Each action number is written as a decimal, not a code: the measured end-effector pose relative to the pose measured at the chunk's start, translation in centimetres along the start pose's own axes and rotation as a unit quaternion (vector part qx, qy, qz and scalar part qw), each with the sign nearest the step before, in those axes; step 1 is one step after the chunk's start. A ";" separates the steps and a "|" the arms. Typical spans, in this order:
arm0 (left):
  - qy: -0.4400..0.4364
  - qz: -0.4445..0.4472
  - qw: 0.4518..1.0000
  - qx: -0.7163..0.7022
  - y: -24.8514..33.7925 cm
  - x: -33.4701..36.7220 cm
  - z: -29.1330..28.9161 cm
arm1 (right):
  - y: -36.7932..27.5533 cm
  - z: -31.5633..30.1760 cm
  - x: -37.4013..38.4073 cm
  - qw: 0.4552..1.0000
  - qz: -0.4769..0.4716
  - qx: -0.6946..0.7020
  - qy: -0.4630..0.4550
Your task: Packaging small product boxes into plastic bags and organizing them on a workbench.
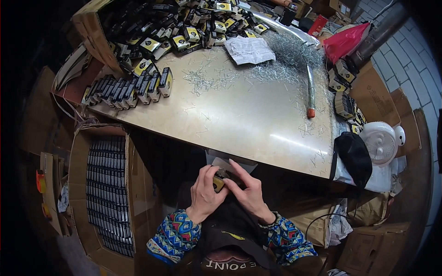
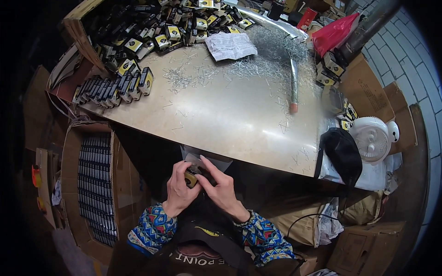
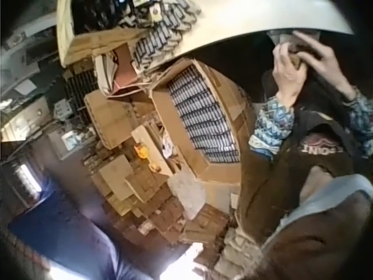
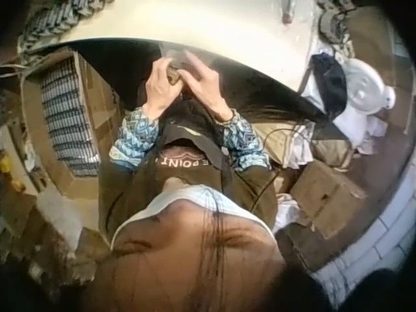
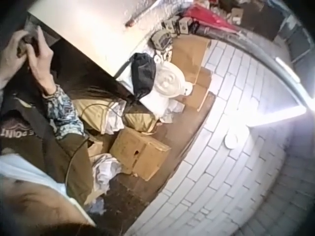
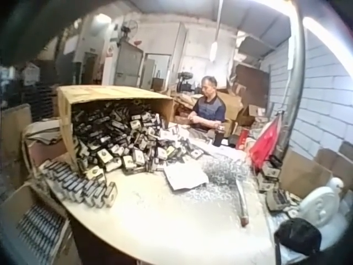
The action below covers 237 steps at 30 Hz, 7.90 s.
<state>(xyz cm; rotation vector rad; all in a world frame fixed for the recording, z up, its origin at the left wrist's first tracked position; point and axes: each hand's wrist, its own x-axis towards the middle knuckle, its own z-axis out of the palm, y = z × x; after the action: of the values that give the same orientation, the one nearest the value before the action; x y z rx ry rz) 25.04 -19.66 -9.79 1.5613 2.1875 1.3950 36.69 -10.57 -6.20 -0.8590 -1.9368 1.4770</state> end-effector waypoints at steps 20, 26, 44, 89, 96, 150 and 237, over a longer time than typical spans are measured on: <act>-0.012 -0.106 0.994 -0.017 0.9 0.5 -0.4 | -0.3 1.9 0.0 0.978 -0.158 -0.124 0.050; -0.053 -0.153 0.983 -0.081 1.8 1.5 -0.9 | -0.4 -0.3 1.3 0.937 -0.299 -0.180 0.000; 0.202 0.024 0.934 0.292 -6.8 18.1 -4.8 | -3.5 6.4 27.5 0.988 -0.076 0.124 -0.043; -0.092 0.143 0.951 0.257 -4.8 17.2 1.1 | 5.2 -9.4 14.4 0.862 -0.079 -0.501 0.018; -0.050 -0.323 0.805 -0.495 -1.5 10.5 -5.5 | 4.6 -8.2 15.8 0.956 -0.115 -0.265 -0.051; -0.097 -0.049 0.993 -0.036 -1.6 -5.2 -0.8 | 2.5 -0.4 -0.8 0.954 -0.086 -0.223 -0.179; -0.015 -0.022 0.997 -0.066 0.1 0.8 -1.0 | 0.2 -1.0 1.5 0.953 -0.250 -0.164 -0.048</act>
<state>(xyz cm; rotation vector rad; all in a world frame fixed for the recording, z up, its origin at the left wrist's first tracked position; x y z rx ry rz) 24.21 -19.61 -8.84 1.4697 2.0555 1.4594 36.53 -8.79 -6.12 -0.3789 -2.2957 0.9281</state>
